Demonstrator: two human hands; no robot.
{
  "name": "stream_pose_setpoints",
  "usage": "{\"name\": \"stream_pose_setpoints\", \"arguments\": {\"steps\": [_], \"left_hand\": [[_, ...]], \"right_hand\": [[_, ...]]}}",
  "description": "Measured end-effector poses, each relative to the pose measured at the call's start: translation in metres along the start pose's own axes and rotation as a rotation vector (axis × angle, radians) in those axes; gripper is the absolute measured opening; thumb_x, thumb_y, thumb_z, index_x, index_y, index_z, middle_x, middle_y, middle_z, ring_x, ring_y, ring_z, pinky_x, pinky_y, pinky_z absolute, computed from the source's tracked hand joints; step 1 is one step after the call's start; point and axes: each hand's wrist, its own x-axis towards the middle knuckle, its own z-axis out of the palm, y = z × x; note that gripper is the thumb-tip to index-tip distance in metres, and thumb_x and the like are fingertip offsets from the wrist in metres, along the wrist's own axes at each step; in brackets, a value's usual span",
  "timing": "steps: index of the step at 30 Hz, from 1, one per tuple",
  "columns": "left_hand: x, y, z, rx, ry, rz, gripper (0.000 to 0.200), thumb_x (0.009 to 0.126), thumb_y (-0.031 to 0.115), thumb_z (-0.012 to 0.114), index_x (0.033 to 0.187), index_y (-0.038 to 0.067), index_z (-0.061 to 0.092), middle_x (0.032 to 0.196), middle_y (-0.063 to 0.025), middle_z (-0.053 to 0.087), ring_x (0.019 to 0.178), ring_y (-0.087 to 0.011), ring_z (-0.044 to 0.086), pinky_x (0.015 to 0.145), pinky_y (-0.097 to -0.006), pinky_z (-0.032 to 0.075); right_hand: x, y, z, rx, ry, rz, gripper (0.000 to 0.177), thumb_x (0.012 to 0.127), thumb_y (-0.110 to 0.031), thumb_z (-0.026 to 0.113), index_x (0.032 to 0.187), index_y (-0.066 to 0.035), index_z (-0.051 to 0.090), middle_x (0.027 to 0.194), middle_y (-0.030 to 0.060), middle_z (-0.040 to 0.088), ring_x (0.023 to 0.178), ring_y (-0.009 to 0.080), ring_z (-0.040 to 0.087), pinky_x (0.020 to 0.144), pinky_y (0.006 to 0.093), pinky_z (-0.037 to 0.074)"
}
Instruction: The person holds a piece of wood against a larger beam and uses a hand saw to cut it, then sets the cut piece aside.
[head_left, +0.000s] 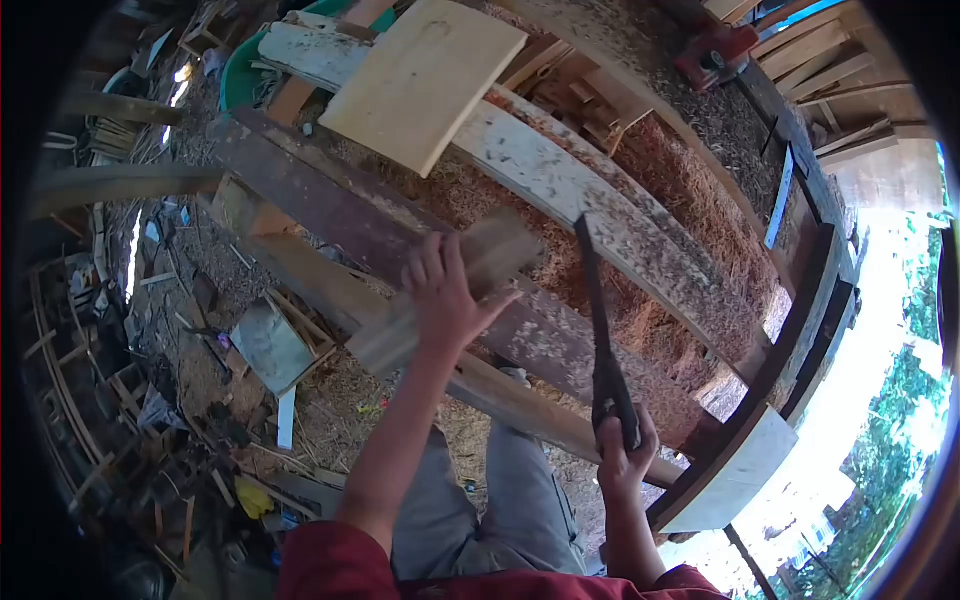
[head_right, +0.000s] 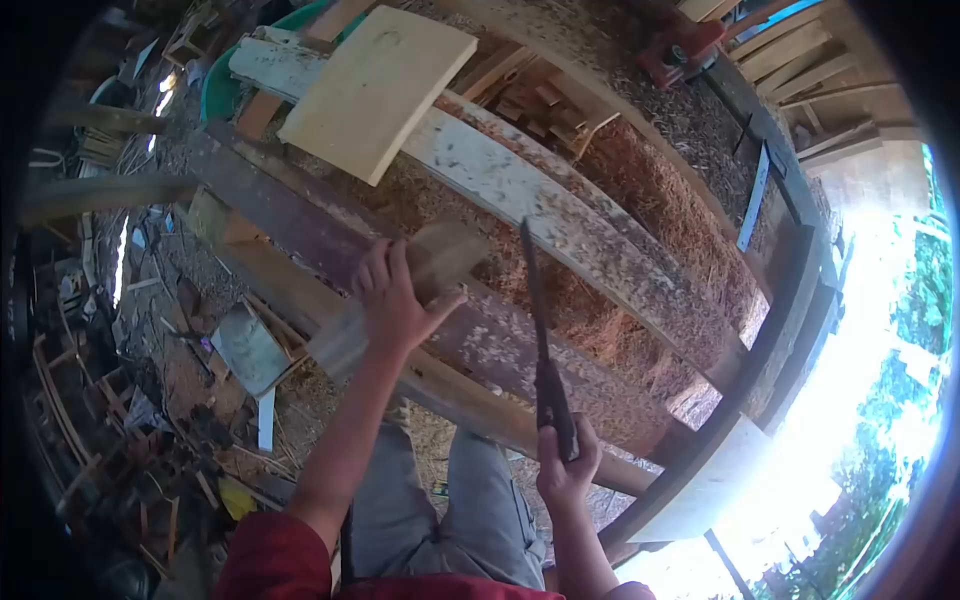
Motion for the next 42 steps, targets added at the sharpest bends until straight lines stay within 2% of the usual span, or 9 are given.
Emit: {"name": "stream_pose_setpoints", "arguments": {"steps": [11,19,22,25,28,31,34,37,42], "left_hand": [[-0.028,0.081,-0.005,-0.003,-0.053,-0.207,0.098,0.084,0.069,0.086,0.150,0.004,0.054,0.137,-0.0278,0.054,0.127,-0.0519,0.051,0.109,-0.0656,0.041],[0.026,0.071,0.037,0.096,0.344,-0.501,0.065,0.109,0.056,0.056,0.153,0.008,0.053,0.162,-0.0296,0.043,0.151,-0.0505,0.040,0.122,-0.0631,0.036],[0.027,0.068,0.040,0.065,0.328,-0.547,0.065,0.112,0.057,0.049,0.157,0.011,0.052,0.168,-0.0271,0.040,0.158,-0.0458,0.036,0.125,-0.0666,0.031],[0.027,0.067,0.036,0.260,0.176,-0.629,0.067,0.112,0.058,0.046,0.163,0.013,0.048,0.172,-0.0247,0.036,0.162,-0.0434,0.033,0.129,-0.0682,0.025],[0.030,0.078,0.040,0.254,0.149,-0.746,0.066,0.113,0.055,0.044,0.167,0.016,0.045,0.176,-0.0245,0.032,0.165,-0.0421,0.030,0.131,-0.0683,0.018],[0.034,0.071,0.045,0.204,0.183,-0.791,0.067,0.114,0.054,0.042,0.170,0.017,0.041,0.179,-0.0244,0.026,0.167,-0.0408,0.025,0.133,-0.0680,0.015],[0.039,0.063,0.051,0.118,0.188,-0.850,0.072,0.113,0.058,0.038,0.173,0.017,0.035,0.182,-0.0233,0.019,0.170,-0.0397,0.017,0.134,-0.0674,0.011],[0.041,0.072,0.043,0.101,0.127,-0.899,0.077,0.111,0.063,0.038,0.174,0.018,0.032,0.183,-0.0226,0.015,0.171,-0.0388,0.013,0.135,-0.0666,0.009],[0.049,0.078,0.030,0.143,0.038,-0.912,0.091,0.103,0.075,0.046,0.173,0.018,0.035,0.183,-0.0230,0.013,0.171,-0.0389,0.012,0.135,-0.0664,0.008]], "right_hand": [[0.054,-0.025,-0.102,-0.148,-0.242,-0.171,0.015,0.097,-0.011,0.075,0.092,-0.003,0.064,0.075,0.0040,0.056,0.069,0.0125,0.052,0.064,0.0337,0.045],[0.098,-0.057,-0.085,-0.258,-0.358,-0.267,0.021,0.101,-0.019,0.077,0.097,-0.003,0.064,0.075,0.0040,0.055,0.070,0.0137,0.051,0.065,0.0355,0.045],[0.116,-0.065,-0.073,-0.426,-0.443,-0.309,0.022,0.098,-0.018,0.083,0.102,-0.005,0.066,0.083,0.0157,0.067,0.074,0.0365,0.071,0.068,0.0450,0.054],[0.126,-0.078,-0.062,-0.442,-0.517,-0.276,0.019,0.100,-0.016,0.080,0.106,-0.004,0.066,0.088,0.0178,0.072,0.079,0.0432,0.072,0.070,0.0483,0.055],[0.133,-0.091,-0.051,-0.353,-0.567,-0.362,0.016,0.102,-0.014,0.077,0.107,-0.004,0.065,0.089,0.0169,0.073,0.078,0.0396,0.074,0.069,0.0468,0.056],[0.144,-0.095,-0.045,-0.300,-0.614,-0.340,0.013,0.106,-0.011,0.073,0.113,-0.002,0.067,0.086,0.0100,0.075,0.076,0.0181,0.073,0.070,0.0339,0.056],[0.151,-0.100,-0.039,-0.223,-0.664,-0.180,0.013,0.106,-0.011,0.074,0.110,-0.001,0.066,0.086,0.0081,0.074,0.076,0.0148,0.072,0.067,0.0317,0.055],[0.159,-0.112,-0.032,-0.478,-0.662,-0.248,0.018,0.104,-0.016,0.075,0.100,-0.004,0.062,0.071,0.0099,0.065,0.061,0.0259,0.065,0.058,0.0401,0.047],[0.177,-0.107,-0.018,-0.214,-0.784,-0.211,0.039,0.107,-0.038,0.068,0.092,-0.003,0.058,0.067,0.0059,0.057,0.059,0.0163,0.053,0.055,0.0367,0.040]]}}
